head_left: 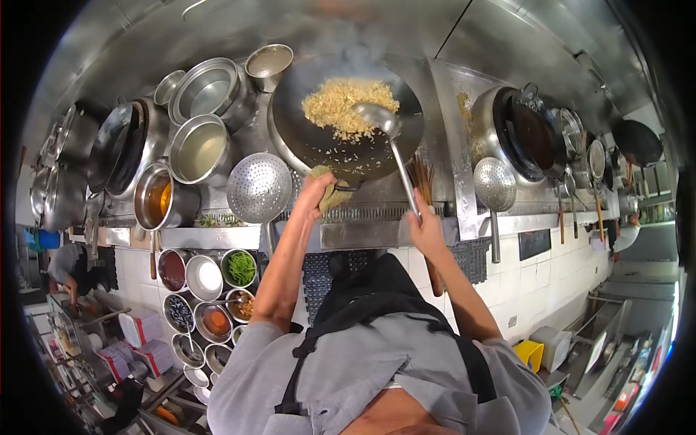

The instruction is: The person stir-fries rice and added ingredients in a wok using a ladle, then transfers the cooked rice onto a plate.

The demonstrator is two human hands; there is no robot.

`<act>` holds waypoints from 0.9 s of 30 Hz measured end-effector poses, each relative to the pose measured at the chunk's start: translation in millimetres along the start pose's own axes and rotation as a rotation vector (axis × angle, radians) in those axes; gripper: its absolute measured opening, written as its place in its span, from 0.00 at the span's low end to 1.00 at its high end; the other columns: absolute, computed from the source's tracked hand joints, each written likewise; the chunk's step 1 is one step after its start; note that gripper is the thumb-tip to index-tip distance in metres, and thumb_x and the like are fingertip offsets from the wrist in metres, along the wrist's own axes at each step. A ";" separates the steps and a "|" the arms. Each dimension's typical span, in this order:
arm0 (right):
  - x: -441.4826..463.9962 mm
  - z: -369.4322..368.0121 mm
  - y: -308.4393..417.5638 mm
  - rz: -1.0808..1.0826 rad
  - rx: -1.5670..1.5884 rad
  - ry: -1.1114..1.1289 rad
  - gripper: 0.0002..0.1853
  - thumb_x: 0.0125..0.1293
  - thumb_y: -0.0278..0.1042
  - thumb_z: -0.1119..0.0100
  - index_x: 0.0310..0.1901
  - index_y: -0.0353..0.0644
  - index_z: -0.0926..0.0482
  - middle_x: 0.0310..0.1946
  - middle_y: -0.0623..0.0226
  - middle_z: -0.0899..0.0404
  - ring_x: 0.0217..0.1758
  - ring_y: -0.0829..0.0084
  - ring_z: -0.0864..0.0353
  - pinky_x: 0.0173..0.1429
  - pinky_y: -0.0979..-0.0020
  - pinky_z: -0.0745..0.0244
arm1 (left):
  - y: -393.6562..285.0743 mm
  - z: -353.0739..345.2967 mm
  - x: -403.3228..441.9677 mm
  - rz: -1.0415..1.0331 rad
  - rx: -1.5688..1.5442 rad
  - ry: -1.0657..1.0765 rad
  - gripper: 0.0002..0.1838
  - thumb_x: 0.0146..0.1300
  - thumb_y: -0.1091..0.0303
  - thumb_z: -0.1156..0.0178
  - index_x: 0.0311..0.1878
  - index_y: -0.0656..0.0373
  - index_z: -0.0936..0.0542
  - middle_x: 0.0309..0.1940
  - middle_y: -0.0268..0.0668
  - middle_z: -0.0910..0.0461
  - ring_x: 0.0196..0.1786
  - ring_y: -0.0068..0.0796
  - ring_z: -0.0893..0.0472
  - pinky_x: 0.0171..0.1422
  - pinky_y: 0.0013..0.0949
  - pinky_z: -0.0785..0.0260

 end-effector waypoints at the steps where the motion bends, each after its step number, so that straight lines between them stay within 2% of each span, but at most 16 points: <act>1: 9.1 1.3 -4.8 0.082 0.049 -0.107 0.31 0.72 0.31 0.43 0.74 0.36 0.36 0.39 0.40 0.16 0.34 0.50 0.16 0.43 0.56 0.23 | -5.5 -1.6 -8.0 -0.061 0.053 -0.001 0.17 0.58 0.74 0.43 0.53 0.63 0.26 0.40 0.40 0.19 0.36 0.37 0.16 0.32 0.43 0.18; 2: 22.3 -2.7 -18.1 0.167 0.098 -0.218 0.30 0.72 0.30 0.44 0.74 0.36 0.35 0.40 0.41 0.16 0.32 0.53 0.16 0.42 0.57 0.22 | -1.7 0.4 -14.9 -0.100 0.100 -0.006 0.21 0.56 0.77 0.42 0.55 0.64 0.27 0.40 0.38 0.20 0.39 0.33 0.17 0.39 0.40 0.19; 4: 39.3 -4.6 -26.7 0.123 0.076 -0.313 0.29 0.75 0.31 0.48 0.76 0.38 0.38 0.31 0.53 0.17 0.22 0.62 0.22 0.31 0.61 0.22 | 21.1 33.2 -19.0 -0.446 0.339 -0.137 0.22 0.55 0.78 0.41 0.56 0.65 0.28 0.40 0.38 0.20 0.40 0.31 0.18 0.43 0.35 0.21; 5: 46.7 -10.4 -21.9 -0.022 0.320 -0.275 0.28 0.76 0.32 0.49 0.75 0.39 0.38 0.28 0.57 0.20 0.20 0.66 0.25 0.28 0.63 0.24 | 23.0 40.5 -24.2 -0.626 0.454 -0.202 0.23 0.55 0.79 0.41 0.56 0.66 0.29 0.40 0.37 0.21 0.40 0.31 0.18 0.45 0.33 0.22; 7: 50.1 -36.1 2.7 -0.316 0.802 -0.166 0.25 0.78 0.33 0.50 0.73 0.41 0.36 0.23 0.66 0.27 0.16 0.72 0.30 0.21 0.66 0.27 | 30.9 35.4 -32.7 -0.586 0.446 -0.227 0.24 0.55 0.79 0.40 0.56 0.67 0.30 0.40 0.37 0.21 0.41 0.30 0.19 0.47 0.30 0.24; 8: 52.8 -58.2 14.2 -0.347 1.001 0.018 0.16 0.79 0.35 0.52 0.64 0.44 0.33 0.20 0.74 0.37 0.15 0.81 0.37 0.16 0.71 0.37 | 32.8 30.6 -41.2 -0.560 0.443 -0.244 0.24 0.54 0.80 0.40 0.57 0.67 0.30 0.40 0.37 0.21 0.41 0.29 0.20 0.48 0.29 0.25; 11: 29.8 -90.2 50.7 -0.528 1.512 0.389 0.10 0.79 0.38 0.50 0.55 0.45 0.32 0.21 0.74 0.36 0.15 0.83 0.39 0.16 0.73 0.39 | 20.1 10.4 -48.0 -0.458 0.304 -0.226 0.23 0.54 0.80 0.41 0.56 0.66 0.29 0.40 0.36 0.21 0.40 0.29 0.20 0.45 0.32 0.24; 12: 24.6 -94.4 53.7 -0.588 1.671 0.535 0.11 0.80 0.38 0.50 0.56 0.43 0.32 0.23 0.75 0.36 0.15 0.84 0.40 0.16 0.74 0.41 | 32.1 25.2 -24.9 -0.360 0.338 -0.181 0.22 0.56 0.78 0.41 0.56 0.66 0.27 0.40 0.38 0.19 0.39 0.31 0.17 0.41 0.34 0.21; 15: -10.1 -80.4 54.0 -0.849 1.919 0.658 0.17 0.82 0.38 0.54 0.63 0.37 0.31 0.26 0.75 0.36 0.16 0.87 0.40 0.17 0.76 0.40 | 32.4 10.5 -61.9 0.053 -0.020 0.012 0.20 0.58 0.75 0.42 0.55 0.66 0.25 0.41 0.42 0.17 0.37 0.36 0.14 0.35 0.39 0.18; 16: -25.7 -67.8 55.8 -0.744 1.855 0.753 0.19 0.83 0.37 0.57 0.65 0.33 0.33 0.28 0.76 0.36 0.16 0.87 0.40 0.17 0.78 0.40 | 55.0 25.1 -65.2 0.072 -0.196 -0.038 0.19 0.59 0.72 0.43 0.55 0.65 0.24 0.42 0.47 0.15 0.36 0.40 0.13 0.32 0.41 0.17; 18: -51.9 -44.2 49.1 -0.787 1.638 0.684 0.18 0.83 0.37 0.57 0.66 0.36 0.32 0.26 0.76 0.36 0.15 0.87 0.42 0.15 0.79 0.40 | 74.3 25.4 -86.6 0.139 -0.270 -0.024 0.19 0.58 0.73 0.43 0.54 0.65 0.24 0.42 0.47 0.15 0.35 0.39 0.13 0.31 0.40 0.17; 20: -65.5 -29.5 30.1 -0.780 1.421 0.750 0.18 0.82 0.38 0.55 0.67 0.40 0.32 0.25 0.77 0.37 0.14 0.88 0.42 0.15 0.79 0.41 | 97.0 26.8 -110.3 0.159 -0.256 -0.063 0.20 0.57 0.73 0.42 0.54 0.65 0.24 0.40 0.46 0.16 0.35 0.38 0.13 0.32 0.37 0.17; 23: -68.2 -22.8 15.6 -0.712 1.095 0.872 0.18 0.81 0.38 0.52 0.67 0.45 0.31 0.24 0.78 0.38 0.13 0.87 0.43 0.14 0.79 0.43 | 107.6 29.8 -142.3 0.011 -0.330 -0.107 0.17 0.59 0.76 0.42 0.53 0.65 0.25 0.36 0.42 0.19 0.34 0.39 0.14 0.34 0.42 0.15; 27: -73.6 -18.7 24.7 -0.531 0.693 1.043 0.18 0.79 0.36 0.50 0.67 0.48 0.31 0.23 0.78 0.39 0.13 0.87 0.43 0.14 0.79 0.44 | 120.0 28.5 -220.8 -0.160 -0.442 -0.308 0.15 0.57 0.78 0.41 0.49 0.64 0.23 0.36 0.41 0.19 0.33 0.34 0.15 0.34 0.37 0.17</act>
Point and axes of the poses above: each hand's wrist, its own x-axis towards the middle knuckle, its own z-axis out of the back of the hand, y = z × x, the point moved 9 cm from there along x, towards the middle knuckle
